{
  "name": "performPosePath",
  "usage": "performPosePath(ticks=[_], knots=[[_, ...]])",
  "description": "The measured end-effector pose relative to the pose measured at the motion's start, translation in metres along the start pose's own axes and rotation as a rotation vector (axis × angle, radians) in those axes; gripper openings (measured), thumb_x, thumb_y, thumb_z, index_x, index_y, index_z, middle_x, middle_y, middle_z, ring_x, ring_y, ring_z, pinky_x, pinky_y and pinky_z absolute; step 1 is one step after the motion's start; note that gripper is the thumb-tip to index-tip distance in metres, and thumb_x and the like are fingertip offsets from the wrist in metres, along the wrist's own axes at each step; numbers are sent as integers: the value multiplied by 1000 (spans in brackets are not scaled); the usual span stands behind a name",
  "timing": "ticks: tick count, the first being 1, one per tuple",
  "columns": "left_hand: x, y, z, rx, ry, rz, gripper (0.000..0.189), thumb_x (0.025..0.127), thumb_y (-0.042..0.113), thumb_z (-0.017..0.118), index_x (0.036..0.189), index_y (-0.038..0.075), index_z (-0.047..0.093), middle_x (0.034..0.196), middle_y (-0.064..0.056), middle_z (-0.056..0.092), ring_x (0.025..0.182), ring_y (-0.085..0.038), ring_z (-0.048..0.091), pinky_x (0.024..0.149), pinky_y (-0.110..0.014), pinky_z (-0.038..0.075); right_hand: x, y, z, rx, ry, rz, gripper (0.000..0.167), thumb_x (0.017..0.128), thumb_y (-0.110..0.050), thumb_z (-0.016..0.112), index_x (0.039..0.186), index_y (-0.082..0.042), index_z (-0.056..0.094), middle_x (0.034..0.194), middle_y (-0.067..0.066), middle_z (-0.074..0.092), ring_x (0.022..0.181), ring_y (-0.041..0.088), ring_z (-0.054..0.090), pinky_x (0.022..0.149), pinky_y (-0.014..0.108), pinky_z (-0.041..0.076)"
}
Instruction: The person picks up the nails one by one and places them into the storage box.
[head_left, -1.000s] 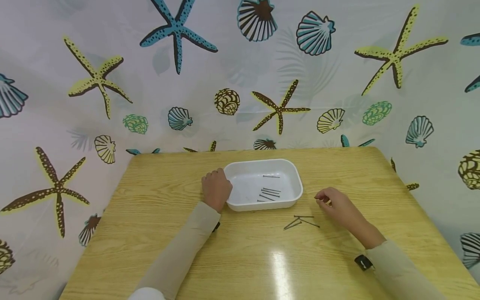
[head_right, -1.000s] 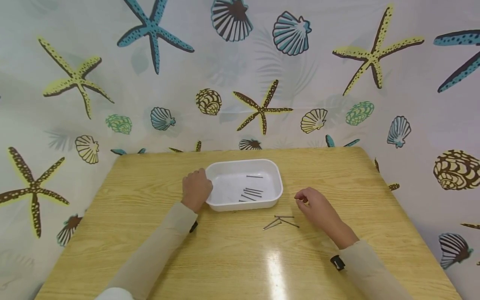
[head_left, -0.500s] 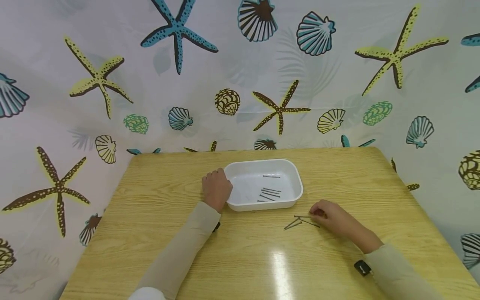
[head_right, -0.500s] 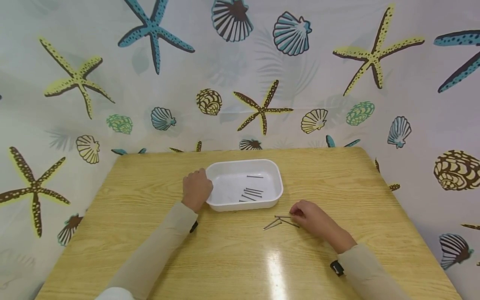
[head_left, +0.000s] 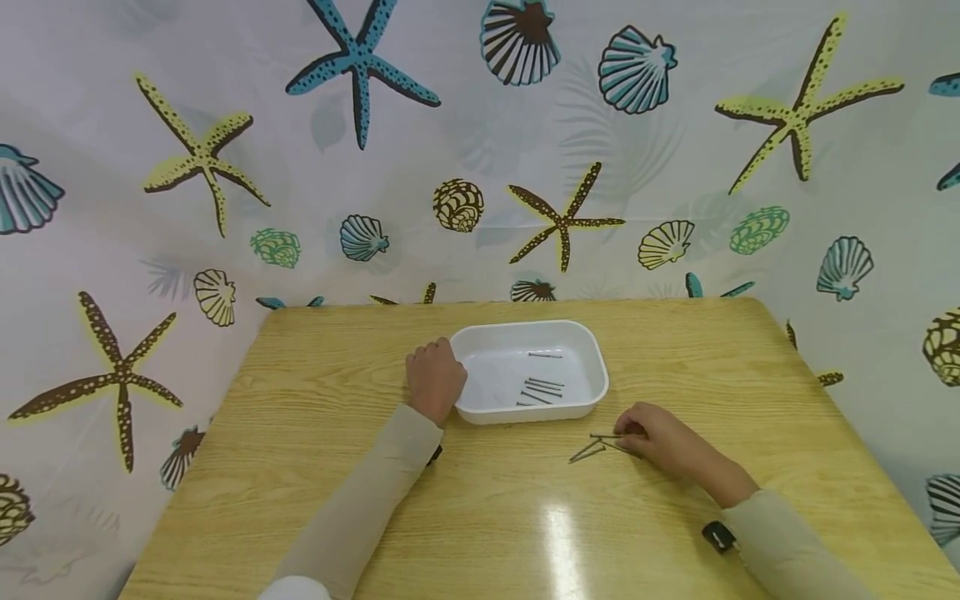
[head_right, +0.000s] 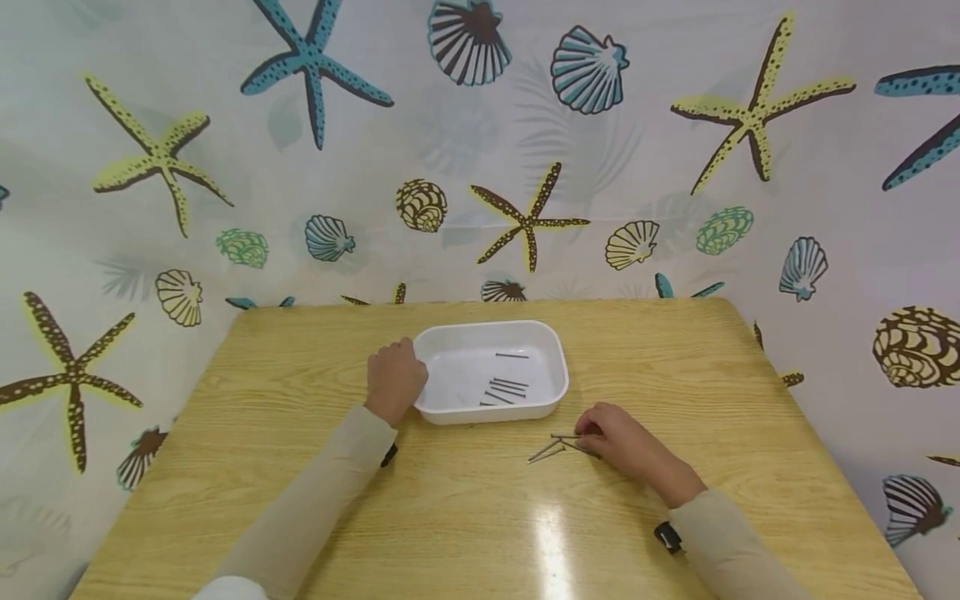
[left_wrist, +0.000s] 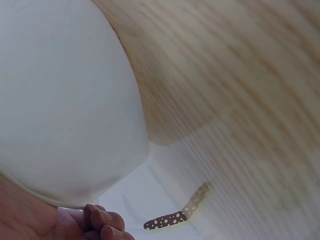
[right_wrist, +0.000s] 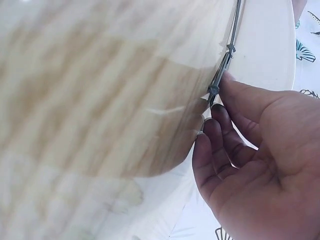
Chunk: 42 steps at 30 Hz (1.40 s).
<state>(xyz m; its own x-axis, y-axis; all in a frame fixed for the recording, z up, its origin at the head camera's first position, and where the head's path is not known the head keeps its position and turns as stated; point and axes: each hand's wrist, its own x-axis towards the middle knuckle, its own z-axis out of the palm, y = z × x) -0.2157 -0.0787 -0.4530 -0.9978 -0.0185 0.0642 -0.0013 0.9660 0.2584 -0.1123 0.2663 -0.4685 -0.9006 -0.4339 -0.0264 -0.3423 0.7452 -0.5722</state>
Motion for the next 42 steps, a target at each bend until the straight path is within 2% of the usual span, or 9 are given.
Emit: performPosePath(ticks=[13,20,28,42], knots=[[-2,2,-2,-15,12,4,26,89,16,47,105,0,59,94,-15,62,89,-31,56,80,-44,39,4,-5,0,50,-61,90,4,89,-15,62,89,-12,59,80,-4,54,72,11,48,65,26,43],[-3,3,-3,-24,35,10,25,88,15,47,103,0,60,92,-15,63,87,-31,56,79,-45,40,4,-4,0,65,-58,91,5,88,-13,63,87,-11,58,78,-3,53,70,11,47,62,26,42],[-3,4,-4,-15,21,7,25,89,16,48,105,0,59,93,-14,62,88,-31,56,80,-44,40,6,-3,3,52,-52,62,7,89,-12,61,84,-9,58,76,-3,51,69,10,46,61,26,41],[-3,2,-3,-13,14,-3,26,89,16,48,106,-1,59,95,-15,62,89,-31,56,81,-45,39,4,-7,3,27,-19,114,5,90,-12,60,88,-8,58,79,-3,55,71,11,49,64,28,43]])
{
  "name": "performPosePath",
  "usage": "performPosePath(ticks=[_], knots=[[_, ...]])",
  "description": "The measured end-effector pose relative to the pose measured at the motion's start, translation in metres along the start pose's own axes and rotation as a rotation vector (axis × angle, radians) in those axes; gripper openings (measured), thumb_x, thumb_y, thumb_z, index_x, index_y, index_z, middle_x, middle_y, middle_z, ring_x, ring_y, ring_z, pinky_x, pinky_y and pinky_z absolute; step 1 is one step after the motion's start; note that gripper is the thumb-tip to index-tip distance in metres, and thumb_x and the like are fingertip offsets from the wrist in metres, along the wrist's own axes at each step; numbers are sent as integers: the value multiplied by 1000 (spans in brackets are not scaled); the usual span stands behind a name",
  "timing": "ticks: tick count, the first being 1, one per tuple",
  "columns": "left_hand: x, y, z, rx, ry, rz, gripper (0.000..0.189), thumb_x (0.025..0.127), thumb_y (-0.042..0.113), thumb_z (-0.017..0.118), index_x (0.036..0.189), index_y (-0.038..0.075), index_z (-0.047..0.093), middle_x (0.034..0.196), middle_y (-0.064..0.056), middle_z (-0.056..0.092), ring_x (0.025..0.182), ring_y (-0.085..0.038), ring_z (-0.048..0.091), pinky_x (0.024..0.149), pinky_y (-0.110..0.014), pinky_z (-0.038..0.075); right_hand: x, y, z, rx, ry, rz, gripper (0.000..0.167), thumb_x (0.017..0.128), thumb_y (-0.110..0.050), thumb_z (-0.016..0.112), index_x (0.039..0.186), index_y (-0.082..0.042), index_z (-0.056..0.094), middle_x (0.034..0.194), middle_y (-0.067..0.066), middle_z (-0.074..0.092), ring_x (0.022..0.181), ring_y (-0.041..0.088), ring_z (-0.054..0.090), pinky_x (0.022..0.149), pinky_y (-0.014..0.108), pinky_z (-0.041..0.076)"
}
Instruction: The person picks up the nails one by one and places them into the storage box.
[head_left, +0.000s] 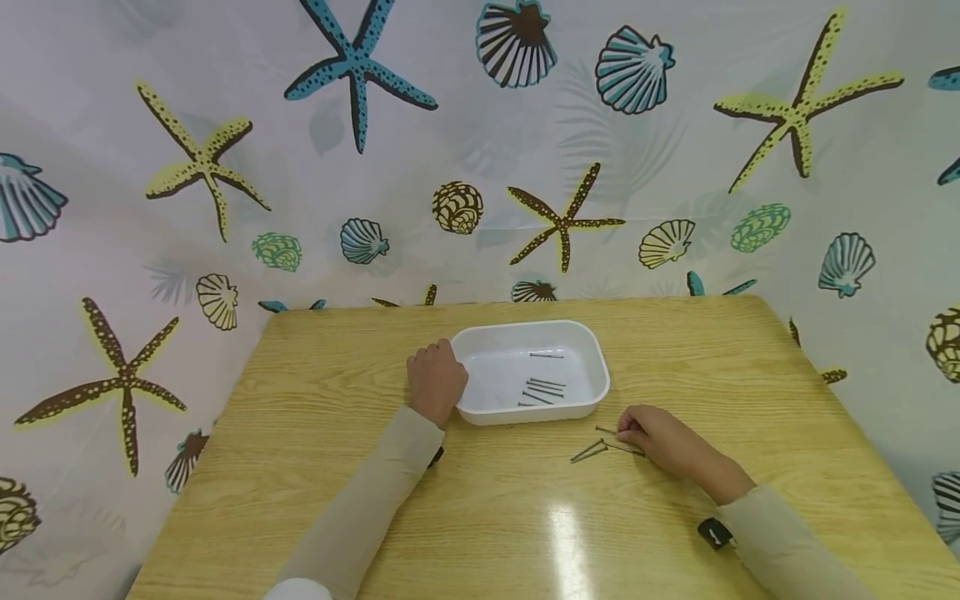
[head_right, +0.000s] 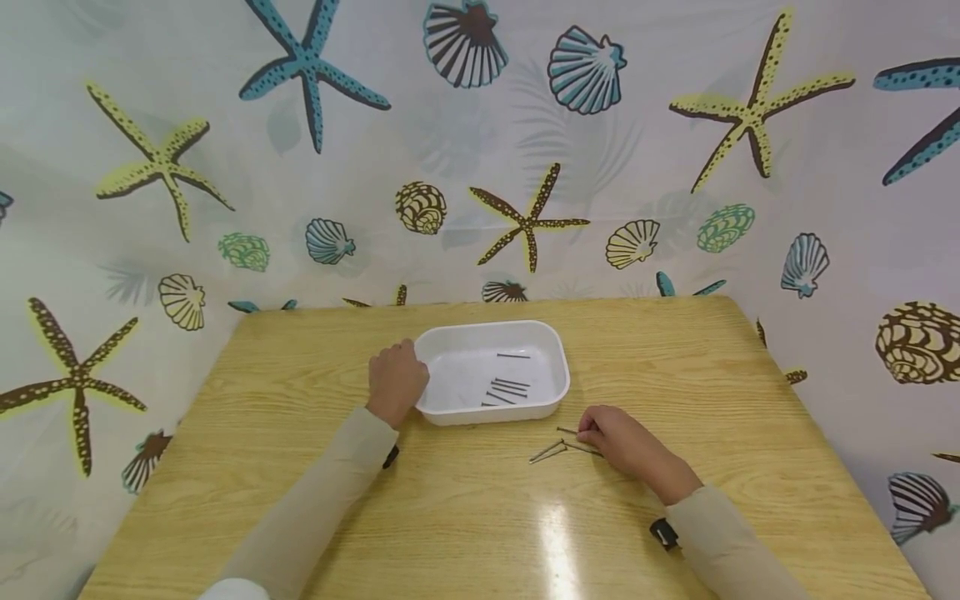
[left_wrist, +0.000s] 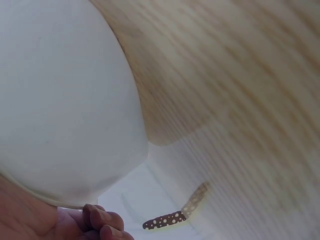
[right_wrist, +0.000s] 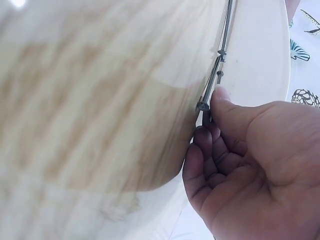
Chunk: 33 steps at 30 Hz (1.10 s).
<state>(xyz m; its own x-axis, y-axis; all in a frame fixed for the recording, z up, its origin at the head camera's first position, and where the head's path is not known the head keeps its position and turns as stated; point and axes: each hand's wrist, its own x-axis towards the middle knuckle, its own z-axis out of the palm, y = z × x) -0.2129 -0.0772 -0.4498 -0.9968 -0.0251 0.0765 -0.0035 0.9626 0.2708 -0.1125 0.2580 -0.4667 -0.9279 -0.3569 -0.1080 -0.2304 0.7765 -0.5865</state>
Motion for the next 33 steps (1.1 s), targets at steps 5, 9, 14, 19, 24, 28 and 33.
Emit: performPosePath(ticks=[5,9,14,19,24,28,33], knots=[[-1,1,0,-4,8,3,27,89,16,47,107,-1,59,95,-15,62,90,-31,56,81,-45,39,-1,1,-1,-12,1,4,5,90,-13,59,90,-8,60,81,-4,56,72,10,50,66,29,44],[-1,0,0,-1,9,3,26,89,16,47,105,-1,59,95,-15,62,90,-32,56,81,-45,39,-3,1,-3,-22,5,-18,4,90,-12,59,91,-7,61,81,-3,56,73,10,50,65,29,44],[0,-1,1,16,10,7,26,89,17,47,105,0,59,94,-15,62,89,-31,56,81,-45,40,-6,2,-5,-15,18,-16,4,90,-11,59,91,-7,60,80,-2,55,70,11,47,62,28,42],[0,-1,2,18,14,6,25,89,17,47,104,0,59,93,-15,62,88,-31,57,80,-44,40,-8,2,-7,-24,35,-16,4,90,-11,59,91,-7,60,80,-2,55,70,11,47,62,28,42],[-1,0,1,13,15,3,25,89,17,47,103,0,59,93,-15,62,88,-31,57,81,-45,40,-9,3,-8,-45,61,-23,6,90,-13,60,90,-8,60,81,-3,56,71,10,48,64,29,43],[-2,1,-2,18,5,6,25,89,17,47,104,0,59,94,-15,62,89,-31,57,81,-45,40,-10,6,-9,-65,78,-31,5,90,-14,61,89,-8,61,81,-4,57,72,9,49,64,30,43],[-1,1,-2,17,-7,0,26,89,16,47,104,0,59,95,-15,62,89,-31,56,81,-44,40,-11,10,-11,-81,104,-39,7,89,-15,61,87,-8,61,80,-4,57,72,9,50,65,31,44]])
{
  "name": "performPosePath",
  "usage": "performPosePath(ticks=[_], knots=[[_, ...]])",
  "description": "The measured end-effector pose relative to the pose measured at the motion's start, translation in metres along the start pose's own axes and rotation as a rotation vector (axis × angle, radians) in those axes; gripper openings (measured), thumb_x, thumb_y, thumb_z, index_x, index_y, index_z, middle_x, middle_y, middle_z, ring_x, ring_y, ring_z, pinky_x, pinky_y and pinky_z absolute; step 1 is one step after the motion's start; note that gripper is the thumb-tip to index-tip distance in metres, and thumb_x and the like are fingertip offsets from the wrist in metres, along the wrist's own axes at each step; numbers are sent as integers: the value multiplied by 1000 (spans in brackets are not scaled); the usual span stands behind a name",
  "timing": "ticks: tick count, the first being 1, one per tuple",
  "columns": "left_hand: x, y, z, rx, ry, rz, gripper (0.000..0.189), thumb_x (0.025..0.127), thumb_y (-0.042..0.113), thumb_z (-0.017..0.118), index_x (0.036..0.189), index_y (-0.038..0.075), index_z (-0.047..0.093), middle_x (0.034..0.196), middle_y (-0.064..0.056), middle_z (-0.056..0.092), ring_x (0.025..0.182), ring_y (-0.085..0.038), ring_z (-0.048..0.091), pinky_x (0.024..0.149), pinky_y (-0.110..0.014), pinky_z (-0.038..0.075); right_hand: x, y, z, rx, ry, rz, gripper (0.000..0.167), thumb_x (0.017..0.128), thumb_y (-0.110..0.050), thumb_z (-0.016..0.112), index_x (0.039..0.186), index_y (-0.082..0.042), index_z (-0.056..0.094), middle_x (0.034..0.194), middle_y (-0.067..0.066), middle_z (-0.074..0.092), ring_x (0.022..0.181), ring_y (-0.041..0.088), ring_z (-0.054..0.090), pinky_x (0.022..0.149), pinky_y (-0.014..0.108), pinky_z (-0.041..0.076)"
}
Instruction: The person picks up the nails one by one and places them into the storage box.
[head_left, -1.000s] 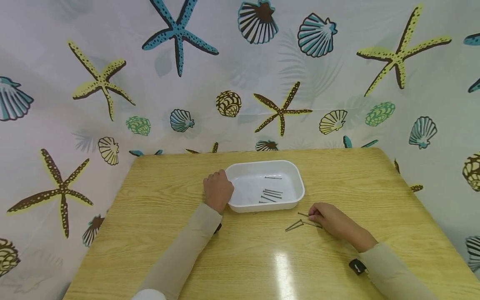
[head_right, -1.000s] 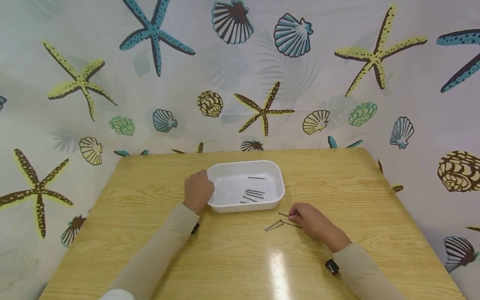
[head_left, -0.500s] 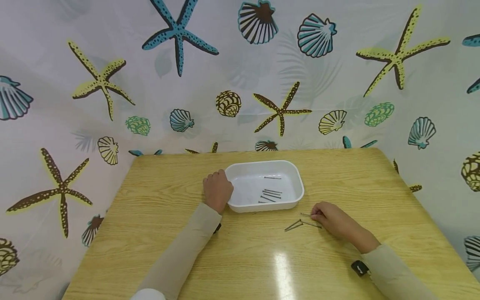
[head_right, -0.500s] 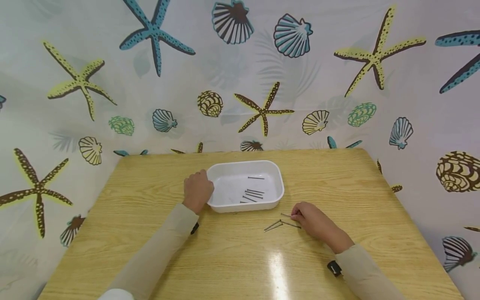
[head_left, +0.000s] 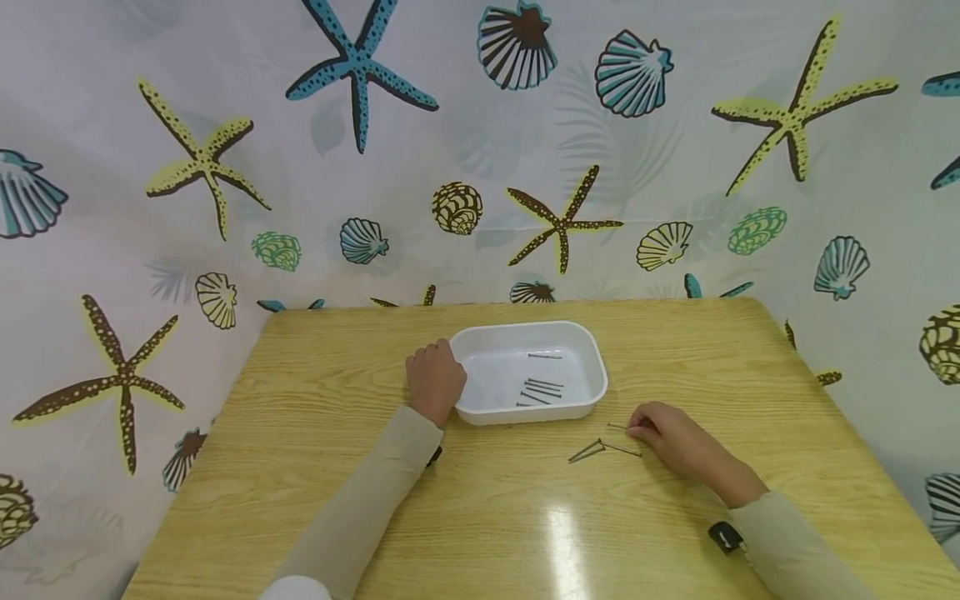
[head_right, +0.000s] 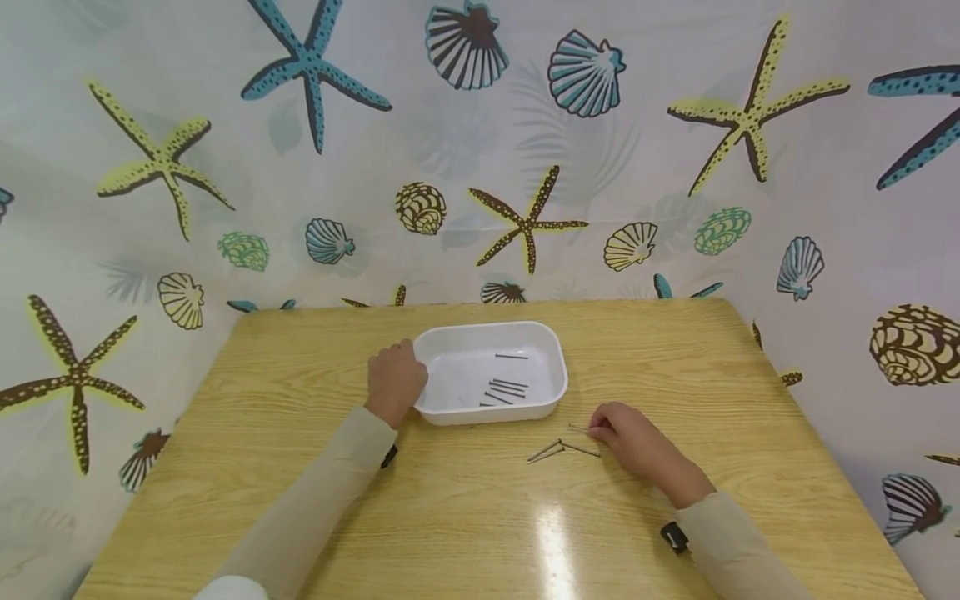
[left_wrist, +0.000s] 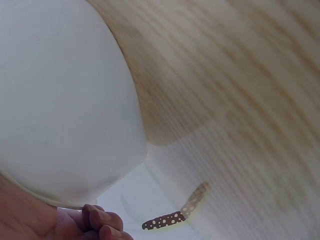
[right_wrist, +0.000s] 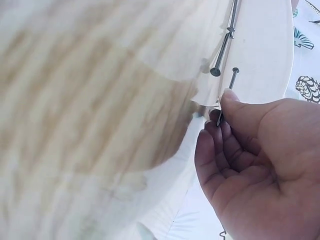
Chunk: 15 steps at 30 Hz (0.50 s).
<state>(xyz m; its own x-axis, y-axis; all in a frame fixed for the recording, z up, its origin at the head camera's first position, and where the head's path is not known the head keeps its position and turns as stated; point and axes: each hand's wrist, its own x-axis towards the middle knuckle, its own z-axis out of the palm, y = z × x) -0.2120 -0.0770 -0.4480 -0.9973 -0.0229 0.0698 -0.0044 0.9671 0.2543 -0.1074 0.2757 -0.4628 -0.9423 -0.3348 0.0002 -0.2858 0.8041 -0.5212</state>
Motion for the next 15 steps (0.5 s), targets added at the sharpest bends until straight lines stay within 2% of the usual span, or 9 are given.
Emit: performPosePath(ticks=[7,15], knots=[[2,-1,3,3,-13,-15,28,89,18,49,108,0,58,97,-14,62,92,-31,56,83,-44,39,-2,2,-7,10,35,20,6,91,-14,59,88,-8,61,83,-2,59,75,12,52,67,33,45],[2,-1,3,7,-12,-5,27,90,19,48,106,0,58,96,-14,62,91,-31,56,82,-44,39,0,3,-22,12,75,26,5,92,-9,57,89,-6,60,84,1,58,75,14,51,66,34,43]])
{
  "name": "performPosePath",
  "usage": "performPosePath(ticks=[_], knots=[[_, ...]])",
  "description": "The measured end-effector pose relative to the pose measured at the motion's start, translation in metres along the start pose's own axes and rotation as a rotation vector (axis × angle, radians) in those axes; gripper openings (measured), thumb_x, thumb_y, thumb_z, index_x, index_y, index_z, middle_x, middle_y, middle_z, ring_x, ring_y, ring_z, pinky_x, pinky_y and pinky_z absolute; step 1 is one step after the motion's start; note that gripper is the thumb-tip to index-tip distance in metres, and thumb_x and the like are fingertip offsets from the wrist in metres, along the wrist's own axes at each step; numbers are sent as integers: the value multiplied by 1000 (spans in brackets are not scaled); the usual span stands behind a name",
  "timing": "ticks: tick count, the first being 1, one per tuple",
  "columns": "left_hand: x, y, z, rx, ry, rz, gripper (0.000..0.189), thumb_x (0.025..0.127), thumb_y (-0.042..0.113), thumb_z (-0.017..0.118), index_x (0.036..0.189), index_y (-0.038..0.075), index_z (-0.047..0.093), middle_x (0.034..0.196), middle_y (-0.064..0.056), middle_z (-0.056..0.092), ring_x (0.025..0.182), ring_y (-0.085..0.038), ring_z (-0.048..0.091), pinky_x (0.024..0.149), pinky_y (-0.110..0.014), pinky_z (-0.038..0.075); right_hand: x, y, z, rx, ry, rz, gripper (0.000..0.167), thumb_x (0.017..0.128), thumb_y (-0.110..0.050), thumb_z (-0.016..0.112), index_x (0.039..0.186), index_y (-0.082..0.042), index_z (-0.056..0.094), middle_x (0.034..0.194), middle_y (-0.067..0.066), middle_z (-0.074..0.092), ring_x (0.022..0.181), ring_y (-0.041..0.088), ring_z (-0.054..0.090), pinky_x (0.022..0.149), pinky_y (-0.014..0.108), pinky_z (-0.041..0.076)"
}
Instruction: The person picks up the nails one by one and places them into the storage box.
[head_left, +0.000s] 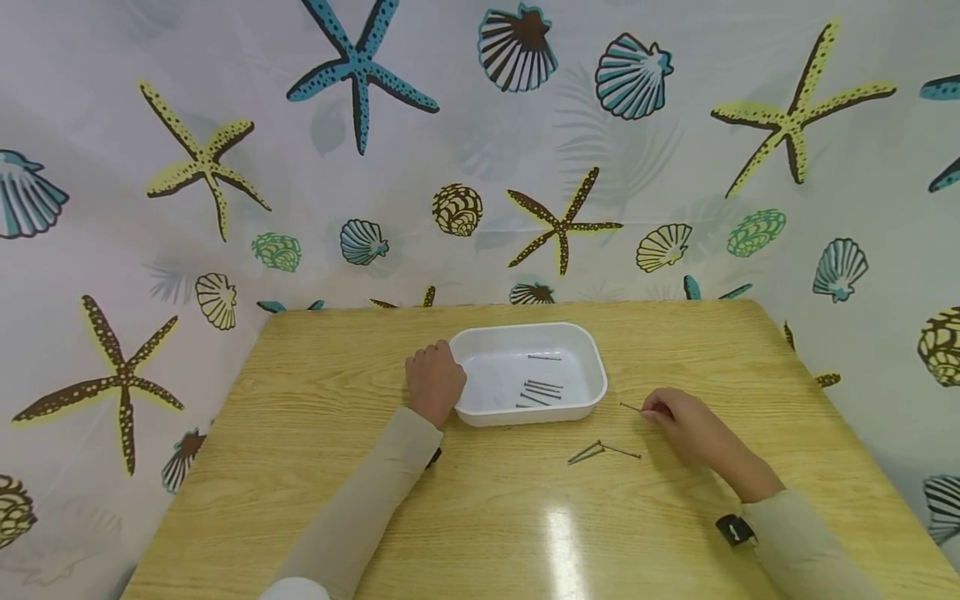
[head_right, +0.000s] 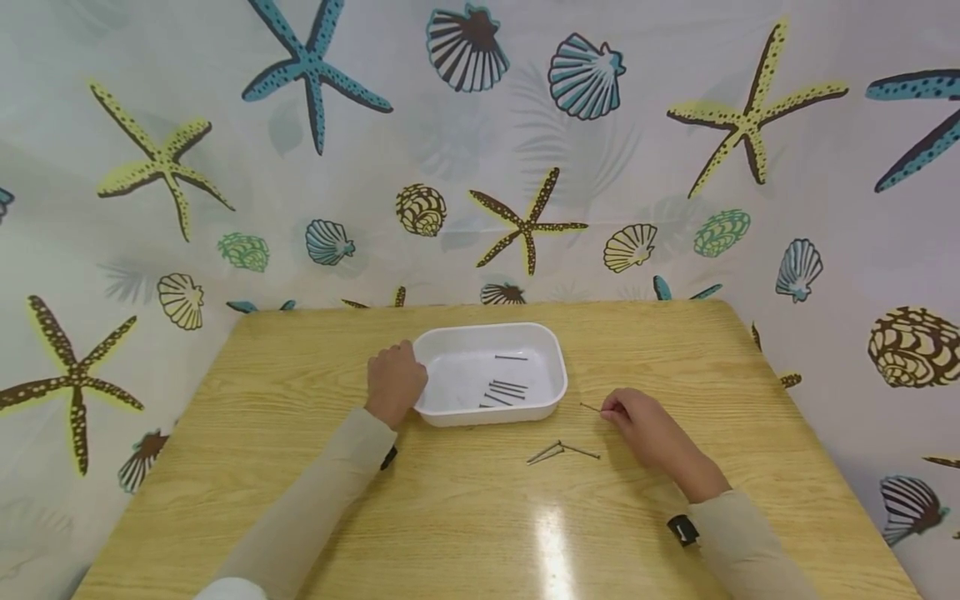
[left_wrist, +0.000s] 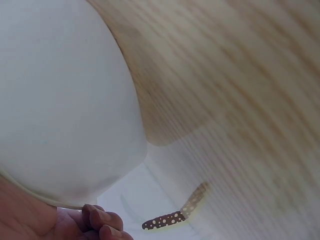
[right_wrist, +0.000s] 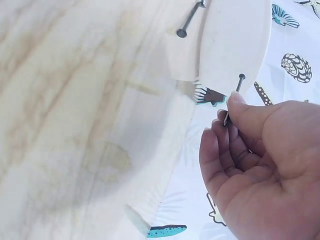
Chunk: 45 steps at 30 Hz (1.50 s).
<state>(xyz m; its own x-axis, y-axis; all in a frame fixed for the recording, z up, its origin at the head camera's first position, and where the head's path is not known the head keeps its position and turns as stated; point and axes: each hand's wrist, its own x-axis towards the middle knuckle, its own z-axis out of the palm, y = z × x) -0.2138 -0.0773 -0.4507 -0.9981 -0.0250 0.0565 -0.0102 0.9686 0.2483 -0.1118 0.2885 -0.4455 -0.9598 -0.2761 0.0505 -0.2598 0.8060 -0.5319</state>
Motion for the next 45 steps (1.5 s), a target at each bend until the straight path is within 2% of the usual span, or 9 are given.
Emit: performPosePath(ticks=[5,11,23,29,37,45], knots=[[-1,0,0,1,6,3,26,89,19,49,104,0,58,94,-14,62,89,-31,56,81,-44,40,1,-5,-9,-3,22,-2,5,91,-7,57,90,-4,61,83,4,58,71,14,48,62,31,42],[-1,-1,0,-1,28,14,25,89,18,48,103,0,59,93,-14,62,88,-31,56,80,-44,41,5,-10,-15,-23,60,-44,6,91,-8,57,90,-3,61,80,5,57,66,13,45,57,26,41],[-3,-1,-2,-8,39,22,25,89,16,45,102,0,60,92,-15,62,87,-32,57,80,-45,41,22,-27,-22,-18,88,-91,5,91,-11,58,90,-7,61,80,-1,56,69,14,47,59,27,43],[-3,-1,0,-15,53,24,25,89,16,46,102,0,60,91,-14,63,86,-31,57,79,-45,41,33,-38,-19,12,57,-99,5,90,-11,59,92,-6,62,81,0,56,70,15,48,60,28,44],[-2,-1,-1,-15,46,12,25,89,16,47,103,0,60,92,-15,63,87,-32,57,80,-45,41,50,-50,-9,44,55,-136,6,91,-12,59,91,-7,62,81,1,57,70,15,47,60,29,42],[0,0,1,-5,12,-5,27,90,18,47,106,1,58,94,-14,61,89,-31,56,81,-44,39,67,-62,6,71,1,-172,10,89,-14,62,87,-5,61,79,-1,55,71,14,47,63,30,42]])
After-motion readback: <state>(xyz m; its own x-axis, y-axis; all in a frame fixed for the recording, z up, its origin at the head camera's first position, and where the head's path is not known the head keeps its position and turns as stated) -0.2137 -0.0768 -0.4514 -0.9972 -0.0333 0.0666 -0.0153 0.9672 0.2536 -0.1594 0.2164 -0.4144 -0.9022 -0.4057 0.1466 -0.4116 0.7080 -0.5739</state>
